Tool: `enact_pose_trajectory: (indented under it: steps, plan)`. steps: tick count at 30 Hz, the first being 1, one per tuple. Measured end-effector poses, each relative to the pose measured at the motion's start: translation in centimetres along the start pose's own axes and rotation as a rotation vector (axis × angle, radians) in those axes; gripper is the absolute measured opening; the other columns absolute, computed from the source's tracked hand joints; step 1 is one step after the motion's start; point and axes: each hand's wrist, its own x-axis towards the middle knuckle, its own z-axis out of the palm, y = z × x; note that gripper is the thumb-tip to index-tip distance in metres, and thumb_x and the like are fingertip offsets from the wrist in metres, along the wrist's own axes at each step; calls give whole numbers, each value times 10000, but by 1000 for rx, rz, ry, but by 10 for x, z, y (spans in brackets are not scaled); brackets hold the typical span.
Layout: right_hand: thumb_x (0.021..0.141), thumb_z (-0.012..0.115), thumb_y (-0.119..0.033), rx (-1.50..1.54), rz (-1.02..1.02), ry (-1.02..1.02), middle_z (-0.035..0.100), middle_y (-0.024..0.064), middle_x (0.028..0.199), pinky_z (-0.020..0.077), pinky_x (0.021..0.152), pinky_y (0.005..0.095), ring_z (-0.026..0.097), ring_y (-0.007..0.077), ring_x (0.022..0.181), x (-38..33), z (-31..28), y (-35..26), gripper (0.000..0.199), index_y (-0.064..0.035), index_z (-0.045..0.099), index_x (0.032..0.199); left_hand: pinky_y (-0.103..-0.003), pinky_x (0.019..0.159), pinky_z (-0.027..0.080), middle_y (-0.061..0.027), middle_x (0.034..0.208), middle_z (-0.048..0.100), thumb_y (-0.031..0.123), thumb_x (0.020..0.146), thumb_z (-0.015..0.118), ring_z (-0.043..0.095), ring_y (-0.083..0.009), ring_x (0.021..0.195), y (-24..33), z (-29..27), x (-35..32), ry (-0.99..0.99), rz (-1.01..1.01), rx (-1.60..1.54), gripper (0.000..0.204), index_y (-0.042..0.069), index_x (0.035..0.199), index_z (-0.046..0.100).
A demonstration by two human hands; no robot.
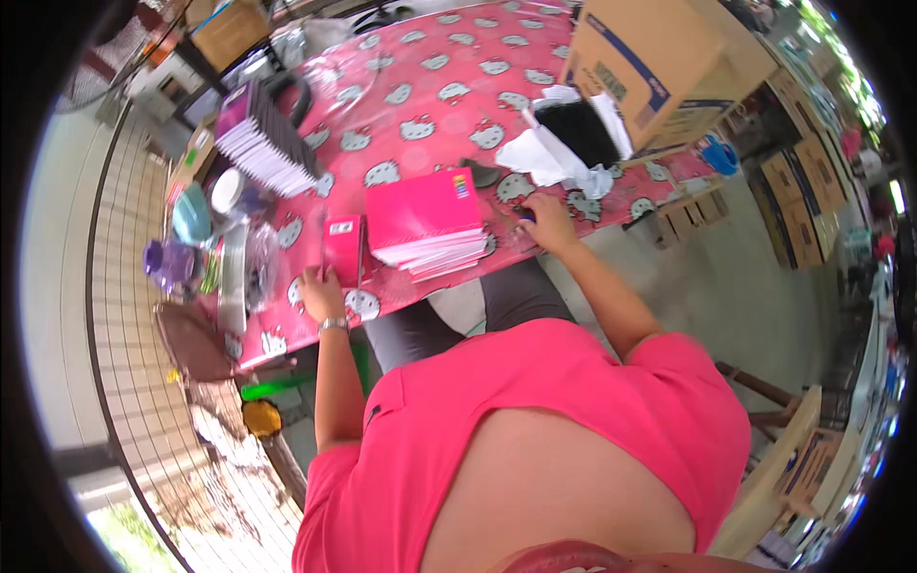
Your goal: The person assembles notebooks by threading metal coils into pre-punched holes in pink notebook covers and pages by hand, and then uses a pair of blue pliers to crimp the ends of the coils to secure them.
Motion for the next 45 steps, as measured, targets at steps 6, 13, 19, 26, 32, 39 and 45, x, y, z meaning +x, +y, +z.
enact_pose_trajectory:
  steps: [6,13,19,26,32,39,45]
  plan:
    - [845,645,-130,-74,118,541,596,152,849,460,733,498,575,369,845,104,-57,20,100,-55,606,790,-468,925,458,-175,1147,575,119,793,734,560,-360,1080,92,-50,34,248,468,-216,258,69,1031,647]
    - [860,667,-226,-294,374,3,638,188,1034,529,830,475,637,385,986,136,-47,71,196,-63,692,967,-388,803,504,-83,1046,628,96,735,750,601,-273,966,254,-134,-35,-200,1206,-181,279,63,996,656]
    - [899,586,-217,-236,295,366,659,188,980,527,814,506,637,406,974,149,-74,61,206,-66,692,991,-376,670,533,-70,950,644,69,777,680,619,-258,795,247,-132,-29,-339,1307,-135,189,50,962,649]
    - [976,568,-181,636,61,-112,658,84,1035,512,796,302,623,169,938,126,-158,-87,256,-52,668,1174,-426,753,481,-123,946,632,46,854,589,604,-315,853,274,-143,-2,-252,1176,-166,169,48,1022,613]
    - [883,671,-68,644,-389,60,634,61,927,483,734,279,596,165,790,88,-165,-153,219,-76,711,1098,-416,790,403,-101,910,625,92,876,595,591,-299,869,281,-130,-7,-193,1091,-152,145,60,1014,566]
    - [846,678,2,638,-399,80,619,75,954,490,771,306,608,203,866,78,-169,-173,219,-41,695,1060,-401,783,400,-87,899,636,133,880,624,596,-285,847,276,-134,-14,-179,1079,-196,126,65,976,578]
    - [824,649,58,542,-356,118,573,66,928,500,719,294,596,173,822,70,-166,-182,279,-55,690,1076,-398,782,401,-82,869,641,139,877,630,607,-280,828,273,-133,-14,-126,1078,-229,120,69,965,585]
